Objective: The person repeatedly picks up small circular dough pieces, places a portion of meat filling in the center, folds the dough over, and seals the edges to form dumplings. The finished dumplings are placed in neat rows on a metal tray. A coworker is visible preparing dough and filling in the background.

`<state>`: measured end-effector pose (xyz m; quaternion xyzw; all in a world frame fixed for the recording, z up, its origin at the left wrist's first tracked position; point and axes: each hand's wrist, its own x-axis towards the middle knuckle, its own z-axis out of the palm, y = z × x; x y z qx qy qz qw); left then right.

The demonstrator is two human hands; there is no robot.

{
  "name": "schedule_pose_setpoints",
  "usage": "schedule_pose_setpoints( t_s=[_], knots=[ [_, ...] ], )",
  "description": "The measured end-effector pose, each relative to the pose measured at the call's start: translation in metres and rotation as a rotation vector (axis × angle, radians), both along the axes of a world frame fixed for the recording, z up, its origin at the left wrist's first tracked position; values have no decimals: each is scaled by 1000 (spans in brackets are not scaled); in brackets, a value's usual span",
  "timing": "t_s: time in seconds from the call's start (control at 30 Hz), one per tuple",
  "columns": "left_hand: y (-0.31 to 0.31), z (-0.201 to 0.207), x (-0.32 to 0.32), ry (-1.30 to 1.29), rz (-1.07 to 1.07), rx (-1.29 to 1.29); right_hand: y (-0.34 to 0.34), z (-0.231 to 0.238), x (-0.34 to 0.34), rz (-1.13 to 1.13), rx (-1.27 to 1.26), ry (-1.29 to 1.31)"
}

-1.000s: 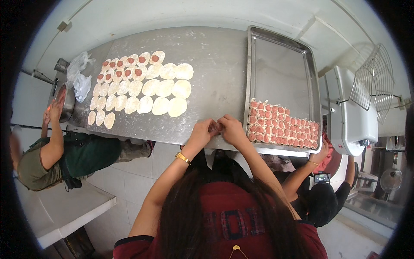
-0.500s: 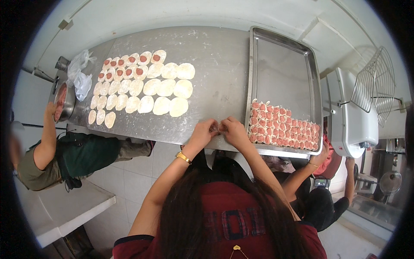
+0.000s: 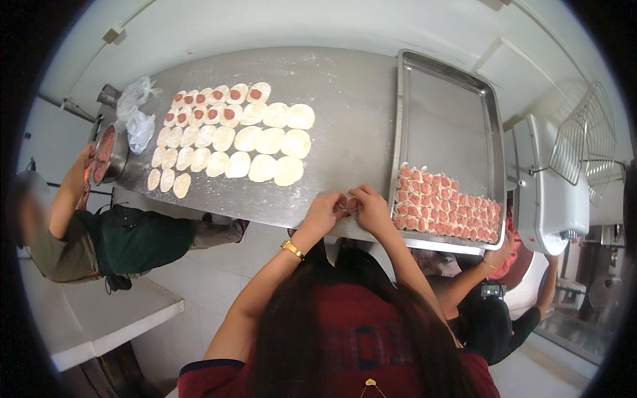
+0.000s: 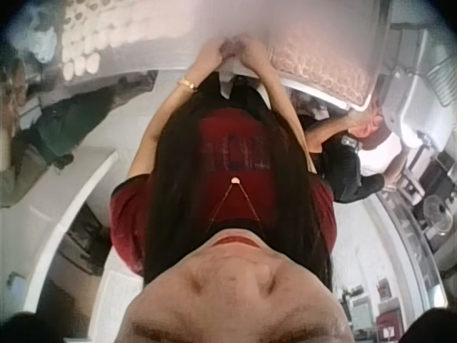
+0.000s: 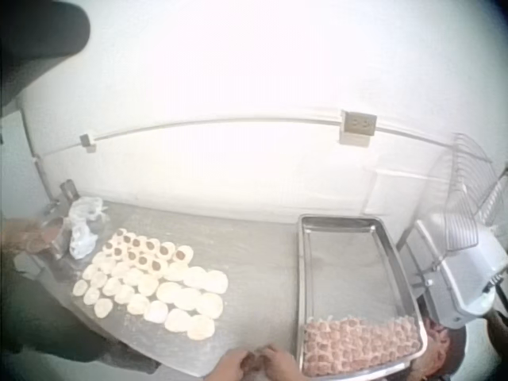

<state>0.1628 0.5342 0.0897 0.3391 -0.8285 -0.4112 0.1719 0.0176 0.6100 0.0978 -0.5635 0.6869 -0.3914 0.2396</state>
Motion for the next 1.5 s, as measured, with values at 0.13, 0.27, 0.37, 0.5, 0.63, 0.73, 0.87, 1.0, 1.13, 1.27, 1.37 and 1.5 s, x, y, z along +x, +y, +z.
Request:
schedule_pose_setpoints(
  t_s=[0.13,0.27,0.37,0.5,0.63,0.73,0.87,1.0,1.13,1.27,1.37,1.5],
  knots=[
    [-1,-1,-3,-20,8,-44,2,3,-3,62,155,165],
    [-10,0,-1,-15,-21,3,-2,2,1,41,68,141],
    [-40,5,6,-11,94,4,0,9,4,-11,58,166],
    [-132,15,29,63,476,-215,1,17,16,2,159,227],
    [-247,22,53,-37,673,-280,-1,5,25,-70,146,338],
    [-306,9,61,-280,738,-301,-3,7,27,-87,181,365],
    [-329,16,45,-465,782,-162,-2,20,33,-123,231,372],
    [-344,9,40,-436,814,-102,-4,16,39,-147,230,380],
    [-375,-37,47,-176,784,13,-7,11,34,-205,190,279],
    [-401,-81,84,590,464,482,-2,42,2,-294,257,15],
    [-405,-60,93,984,463,940,20,35,-54,-437,112,10],
    [-361,-10,89,962,493,964,44,69,-145,-746,-12,-81]
  ],
)
